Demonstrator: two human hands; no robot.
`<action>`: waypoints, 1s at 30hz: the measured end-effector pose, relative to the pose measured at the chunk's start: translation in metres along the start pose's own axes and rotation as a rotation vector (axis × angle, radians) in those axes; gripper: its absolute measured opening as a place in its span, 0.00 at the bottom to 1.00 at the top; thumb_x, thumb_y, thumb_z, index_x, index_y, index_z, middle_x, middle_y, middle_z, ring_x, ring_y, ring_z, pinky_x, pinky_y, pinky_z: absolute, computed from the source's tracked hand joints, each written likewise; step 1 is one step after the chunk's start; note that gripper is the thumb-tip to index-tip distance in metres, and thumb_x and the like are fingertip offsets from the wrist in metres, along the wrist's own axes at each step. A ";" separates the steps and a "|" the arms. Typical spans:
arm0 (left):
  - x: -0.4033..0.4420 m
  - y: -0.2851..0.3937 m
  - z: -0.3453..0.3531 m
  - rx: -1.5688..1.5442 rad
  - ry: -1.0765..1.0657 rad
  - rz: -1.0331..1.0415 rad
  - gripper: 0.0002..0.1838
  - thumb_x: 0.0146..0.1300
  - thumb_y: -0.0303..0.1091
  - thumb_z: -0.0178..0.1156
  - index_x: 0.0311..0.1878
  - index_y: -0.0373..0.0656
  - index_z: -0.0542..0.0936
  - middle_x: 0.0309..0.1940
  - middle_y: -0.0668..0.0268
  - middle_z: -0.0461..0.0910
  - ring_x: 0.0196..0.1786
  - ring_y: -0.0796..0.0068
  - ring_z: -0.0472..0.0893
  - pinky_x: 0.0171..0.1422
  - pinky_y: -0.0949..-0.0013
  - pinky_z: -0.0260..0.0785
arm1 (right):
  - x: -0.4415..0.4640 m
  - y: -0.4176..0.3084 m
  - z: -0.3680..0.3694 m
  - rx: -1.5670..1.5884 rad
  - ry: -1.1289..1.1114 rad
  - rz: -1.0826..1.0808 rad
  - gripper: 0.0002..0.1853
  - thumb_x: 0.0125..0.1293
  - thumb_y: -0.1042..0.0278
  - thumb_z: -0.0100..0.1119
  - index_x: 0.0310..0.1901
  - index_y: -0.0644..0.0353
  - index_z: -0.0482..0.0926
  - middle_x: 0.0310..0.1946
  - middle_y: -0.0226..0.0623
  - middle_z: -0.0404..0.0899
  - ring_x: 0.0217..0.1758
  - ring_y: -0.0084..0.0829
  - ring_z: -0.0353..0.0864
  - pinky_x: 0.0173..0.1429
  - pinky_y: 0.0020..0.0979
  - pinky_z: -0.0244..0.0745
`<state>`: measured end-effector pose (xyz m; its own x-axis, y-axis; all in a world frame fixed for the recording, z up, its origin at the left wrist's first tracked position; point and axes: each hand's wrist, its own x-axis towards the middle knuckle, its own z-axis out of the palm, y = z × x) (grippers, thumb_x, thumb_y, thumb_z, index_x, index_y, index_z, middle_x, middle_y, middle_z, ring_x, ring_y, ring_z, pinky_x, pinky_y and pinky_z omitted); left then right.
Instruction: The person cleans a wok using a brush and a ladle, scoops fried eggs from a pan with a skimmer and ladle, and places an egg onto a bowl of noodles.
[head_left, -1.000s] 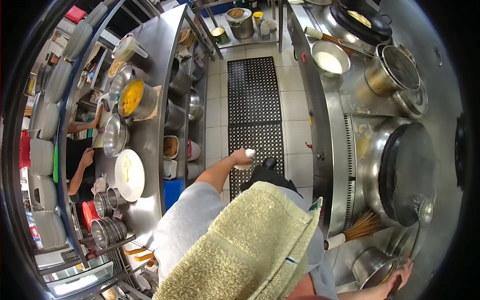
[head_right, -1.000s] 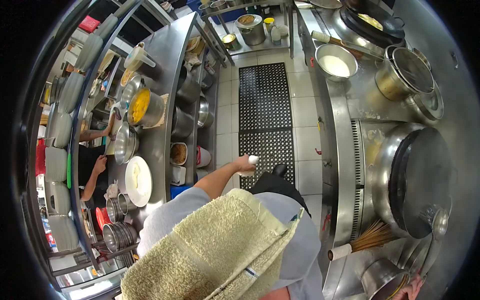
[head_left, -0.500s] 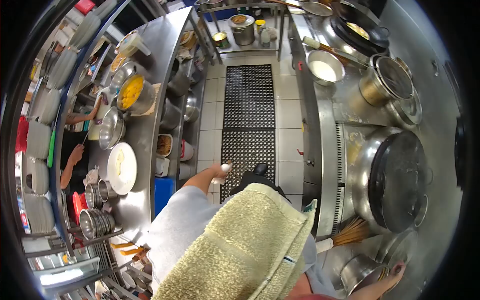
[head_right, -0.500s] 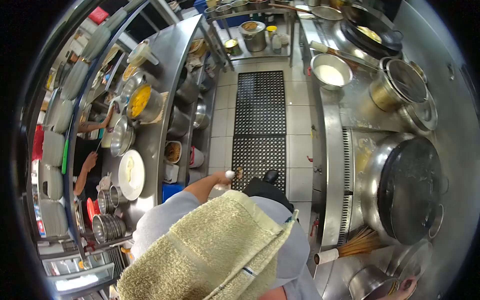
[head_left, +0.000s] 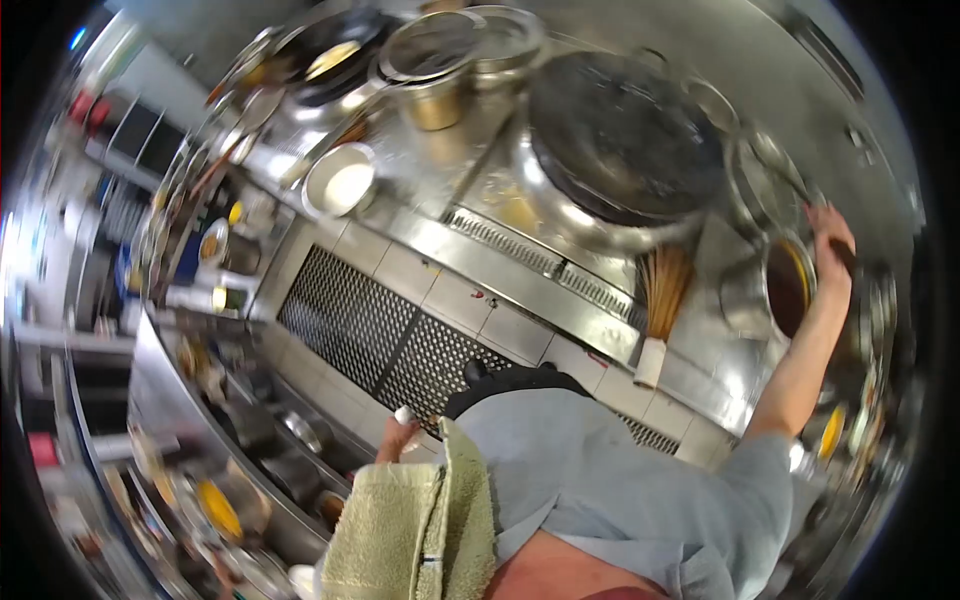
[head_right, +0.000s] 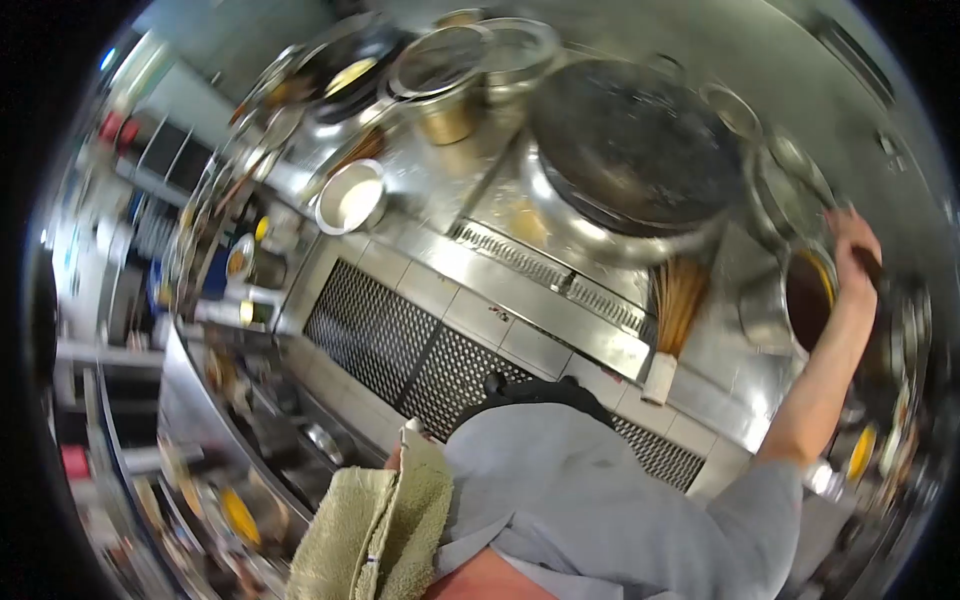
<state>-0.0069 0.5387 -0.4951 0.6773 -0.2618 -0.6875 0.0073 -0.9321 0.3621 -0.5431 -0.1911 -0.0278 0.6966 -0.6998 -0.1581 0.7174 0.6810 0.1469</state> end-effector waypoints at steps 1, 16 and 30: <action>0.011 0.004 -0.006 0.014 0.035 -0.021 0.36 0.44 0.45 0.73 0.50 0.27 0.73 0.47 0.45 0.79 0.51 0.53 0.80 0.53 0.56 0.72 | -0.005 0.029 0.007 -0.045 0.004 -0.015 0.34 0.72 0.73 0.40 0.71 0.63 0.33 0.28 0.35 0.65 0.22 0.27 0.67 0.23 0.27 0.72; 0.046 0.024 -0.039 0.034 -0.124 0.100 0.33 0.43 0.43 0.72 0.49 0.31 0.75 0.46 0.50 0.81 0.49 0.57 0.81 0.51 0.58 0.72 | 0.011 0.143 -0.025 -1.520 0.351 -0.531 0.07 0.59 0.70 0.61 0.27 0.62 0.73 0.21 0.29 0.72 0.20 0.16 0.69 0.21 0.23 0.65; 0.006 0.014 -0.006 0.109 -0.259 0.238 0.31 0.44 0.44 0.70 0.47 0.30 0.77 0.44 0.50 0.81 0.47 0.57 0.81 0.50 0.59 0.72 | 0.067 -0.027 -0.089 -0.140 0.032 -0.400 0.07 0.66 0.82 0.45 0.30 0.70 0.59 0.26 0.37 0.65 0.19 0.27 0.69 0.23 0.21 0.75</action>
<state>0.0018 0.5255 -0.4901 0.4422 -0.5159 -0.7337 -0.2154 -0.8552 0.4715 -0.5163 -0.2368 -0.1294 0.3612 -0.9093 -0.2066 0.9221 0.3813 -0.0662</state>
